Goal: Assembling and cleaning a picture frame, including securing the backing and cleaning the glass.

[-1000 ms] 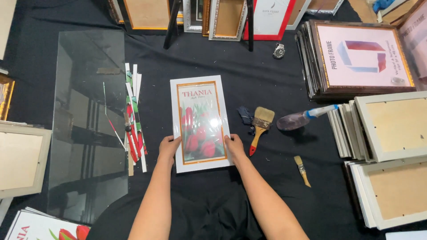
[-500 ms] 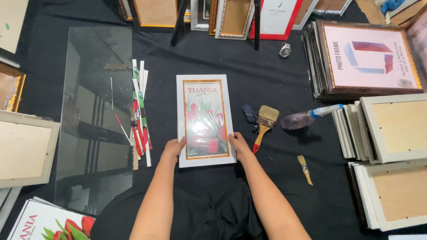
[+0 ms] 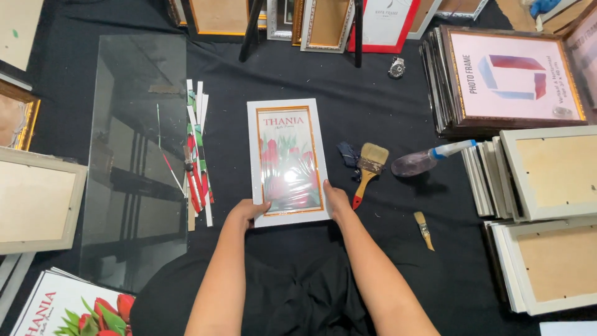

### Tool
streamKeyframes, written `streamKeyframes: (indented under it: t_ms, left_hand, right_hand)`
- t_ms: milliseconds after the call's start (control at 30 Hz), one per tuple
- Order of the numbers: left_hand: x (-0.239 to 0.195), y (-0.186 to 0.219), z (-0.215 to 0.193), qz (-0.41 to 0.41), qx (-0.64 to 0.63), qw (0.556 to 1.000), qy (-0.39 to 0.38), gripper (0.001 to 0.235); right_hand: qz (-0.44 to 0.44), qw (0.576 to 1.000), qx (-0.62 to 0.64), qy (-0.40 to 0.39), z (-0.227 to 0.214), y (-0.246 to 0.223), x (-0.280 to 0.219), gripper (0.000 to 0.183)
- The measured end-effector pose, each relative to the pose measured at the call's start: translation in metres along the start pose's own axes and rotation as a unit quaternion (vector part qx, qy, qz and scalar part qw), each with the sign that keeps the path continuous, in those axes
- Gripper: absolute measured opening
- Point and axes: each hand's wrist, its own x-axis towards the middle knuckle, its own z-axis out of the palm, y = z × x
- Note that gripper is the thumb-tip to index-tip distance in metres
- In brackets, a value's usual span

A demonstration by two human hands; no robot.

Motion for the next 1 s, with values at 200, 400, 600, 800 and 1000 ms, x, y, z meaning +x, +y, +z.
streamKeyframes:
  t_ms: [200, 400, 600, 800, 1000]
  left_hand:
    - [0.021, -0.015, -0.002, 0.017, 0.040, 0.997, 0.066, 0.080]
    - [-0.016, 0.002, 0.002, 0.028, 0.028, 0.996, 0.074, 0.071]
    - [-0.016, -0.003, 0.000, 0.009, 0.008, 0.998, 0.061, 0.071]
    - [-0.018, -0.005, -0.001, -0.051, 0.015, 0.999, -0.007, 0.088]
    - [0.065, -0.058, -0.007, 0.002, -0.048, 0.997, 0.058, 0.071]
  right_hand:
    - [0.047, 0.995, -0.024, -0.079, 0.011, -0.039, -0.090, 0.091]
    - [0.020, 0.997, -0.041, -0.060, 0.012, -0.028, -0.072, 0.076]
    - [-0.047, 0.993, -0.105, -0.021, 0.009, -0.001, -0.029, 0.075]
    - [-0.029, 0.996, -0.081, 0.000, 0.008, -0.003, -0.042, 0.078]
    - [0.006, 0.996, -0.070, -0.055, 0.001, -0.003, -0.046, 0.089]
